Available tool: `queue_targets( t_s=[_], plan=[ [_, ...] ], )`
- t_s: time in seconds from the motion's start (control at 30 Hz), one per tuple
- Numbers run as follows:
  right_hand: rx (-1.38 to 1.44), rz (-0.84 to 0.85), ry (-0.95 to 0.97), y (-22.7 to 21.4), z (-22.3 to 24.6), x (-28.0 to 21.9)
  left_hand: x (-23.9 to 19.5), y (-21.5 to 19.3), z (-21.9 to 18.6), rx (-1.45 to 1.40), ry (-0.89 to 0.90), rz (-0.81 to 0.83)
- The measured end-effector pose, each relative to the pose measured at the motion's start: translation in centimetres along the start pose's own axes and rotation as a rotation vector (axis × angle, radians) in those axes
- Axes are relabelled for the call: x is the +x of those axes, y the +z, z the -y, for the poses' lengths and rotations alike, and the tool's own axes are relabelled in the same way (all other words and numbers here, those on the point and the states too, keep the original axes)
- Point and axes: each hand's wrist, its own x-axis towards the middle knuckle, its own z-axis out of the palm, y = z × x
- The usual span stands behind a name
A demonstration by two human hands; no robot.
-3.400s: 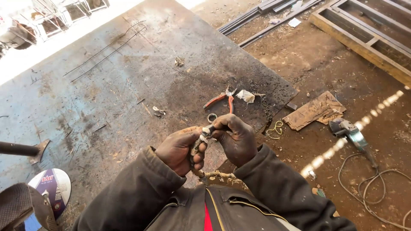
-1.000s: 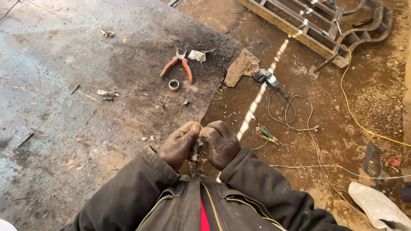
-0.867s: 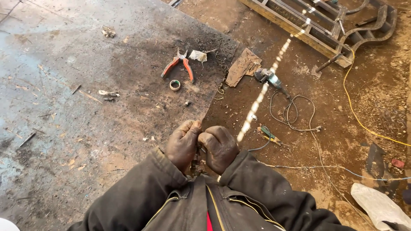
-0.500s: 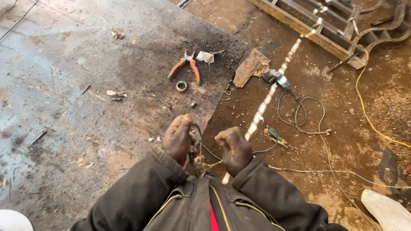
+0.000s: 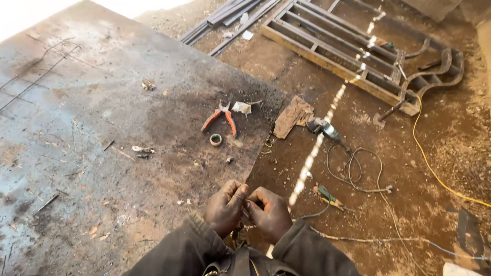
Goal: Insulating electrical wire connections by wrapping them with protective tape on a workshop table.
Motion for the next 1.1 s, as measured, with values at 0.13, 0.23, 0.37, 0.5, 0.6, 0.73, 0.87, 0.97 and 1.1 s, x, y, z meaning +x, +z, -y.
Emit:
queue_targets(
  t_s=[0.13, 0.23, 0.37, 0.5, 0.6, 0.73, 0.87, 0.97, 1.1],
  plan=[
    [-0.888, -0.064, -0.742, 0.7, 3.3, -0.8, 0.5, 0.4, 0.8, -0.208, -0.078, -0.007],
    [-1.088, 0.054, -1.012, 0.6, 3.8, -0.6, 1.1, 0.6, 2.0, -0.354, -0.196, 0.016],
    [-0.858, 0.126, -0.752, -1.0, 2.0, 0.2, 0.1, -0.5, 0.5, -0.545, -0.293, 0.077],
    [-0.538, -0.091, -0.408, -1.1, 1.5, 0.2, 1.0, -0.7, 2.0, -0.697, -0.269, 0.283],
    [-0.476, -0.114, -0.34, -1.5, 1.3, 0.5, 1.0, -1.0, 1.6, -0.576, -0.224, 0.341],
    [-0.675, -0.062, -0.625, -1.6, 2.3, 0.2, 1.8, -1.1, 2.6, -0.546, -0.154, 0.458],
    [-0.845, -0.032, -0.795, -1.7, 2.5, -0.1, 0.4, -0.9, -0.1, -0.541, -0.316, 0.335],
    [-0.959, 0.048, -1.062, -1.1, 1.9, 0.0, 0.8, 1.0, 1.7, -0.491, -0.267, 0.157],
    [-0.981, 0.17, -1.208, -1.3, 3.2, 0.1, 0.3, 0.8, 1.1, -0.413, -0.349, 0.132]
  ],
)
